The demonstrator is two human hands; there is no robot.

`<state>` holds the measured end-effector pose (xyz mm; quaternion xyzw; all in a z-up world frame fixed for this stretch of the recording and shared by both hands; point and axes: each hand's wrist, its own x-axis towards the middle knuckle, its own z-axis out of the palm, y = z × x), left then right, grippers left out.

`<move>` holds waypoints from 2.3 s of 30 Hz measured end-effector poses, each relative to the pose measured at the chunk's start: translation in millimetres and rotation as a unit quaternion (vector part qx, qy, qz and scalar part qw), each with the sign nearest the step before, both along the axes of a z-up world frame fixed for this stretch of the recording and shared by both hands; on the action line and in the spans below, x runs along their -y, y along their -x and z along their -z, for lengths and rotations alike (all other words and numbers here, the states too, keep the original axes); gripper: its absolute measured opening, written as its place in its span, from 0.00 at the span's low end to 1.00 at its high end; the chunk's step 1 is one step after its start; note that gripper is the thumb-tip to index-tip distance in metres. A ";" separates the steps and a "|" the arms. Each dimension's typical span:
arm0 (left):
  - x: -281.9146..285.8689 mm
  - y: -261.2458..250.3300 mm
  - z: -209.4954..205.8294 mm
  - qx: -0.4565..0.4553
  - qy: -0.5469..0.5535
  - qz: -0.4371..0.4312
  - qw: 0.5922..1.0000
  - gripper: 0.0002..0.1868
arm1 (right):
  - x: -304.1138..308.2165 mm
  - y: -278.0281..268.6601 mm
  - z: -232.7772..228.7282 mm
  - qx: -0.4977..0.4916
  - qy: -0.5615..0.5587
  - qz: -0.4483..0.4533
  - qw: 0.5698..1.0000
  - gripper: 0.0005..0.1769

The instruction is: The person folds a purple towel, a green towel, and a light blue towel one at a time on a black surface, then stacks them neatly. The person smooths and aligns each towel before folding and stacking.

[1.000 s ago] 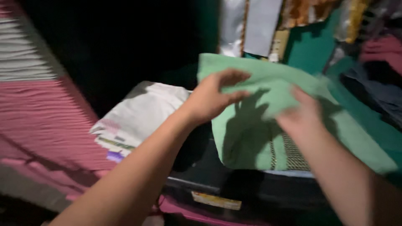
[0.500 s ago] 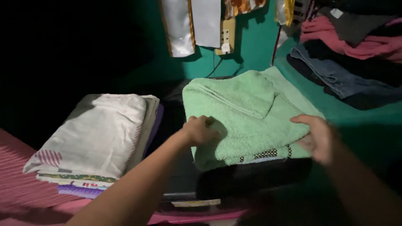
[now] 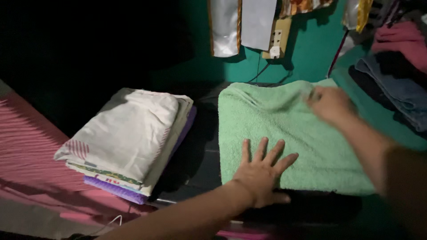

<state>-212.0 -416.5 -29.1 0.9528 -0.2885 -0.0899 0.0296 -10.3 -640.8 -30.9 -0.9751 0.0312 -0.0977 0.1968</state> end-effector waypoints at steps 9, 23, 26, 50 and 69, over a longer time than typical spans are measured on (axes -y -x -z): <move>-5.0 -3.8 29.4 0.064 0.067 0.025 0.995 0.43 | 50.1 -136.8 44.4 -0.101 -0.022 0.077 0.992 0.37; -50.5 -70.8 18.2 0.115 0.308 -0.050 0.943 0.22 | 17.4 -123.8 17.5 -0.245 -0.461 -0.069 0.850 0.20; -69.8 -137.2 16.4 0.110 0.299 -0.227 0.920 0.24 | 13.8 -104.6 7.8 -0.268 -0.439 -0.059 0.856 0.20; -107.1 -335.7 44.4 -0.029 0.316 -0.243 0.917 0.23 | 85.7 -57.5 -62.7 -0.015 -0.394 0.009 0.919 0.18; -65.5 -332.2 36.0 0.054 0.253 -0.388 0.885 0.23 | 108.1 -128.2 18.4 0.155 -0.162 0.040 0.974 0.22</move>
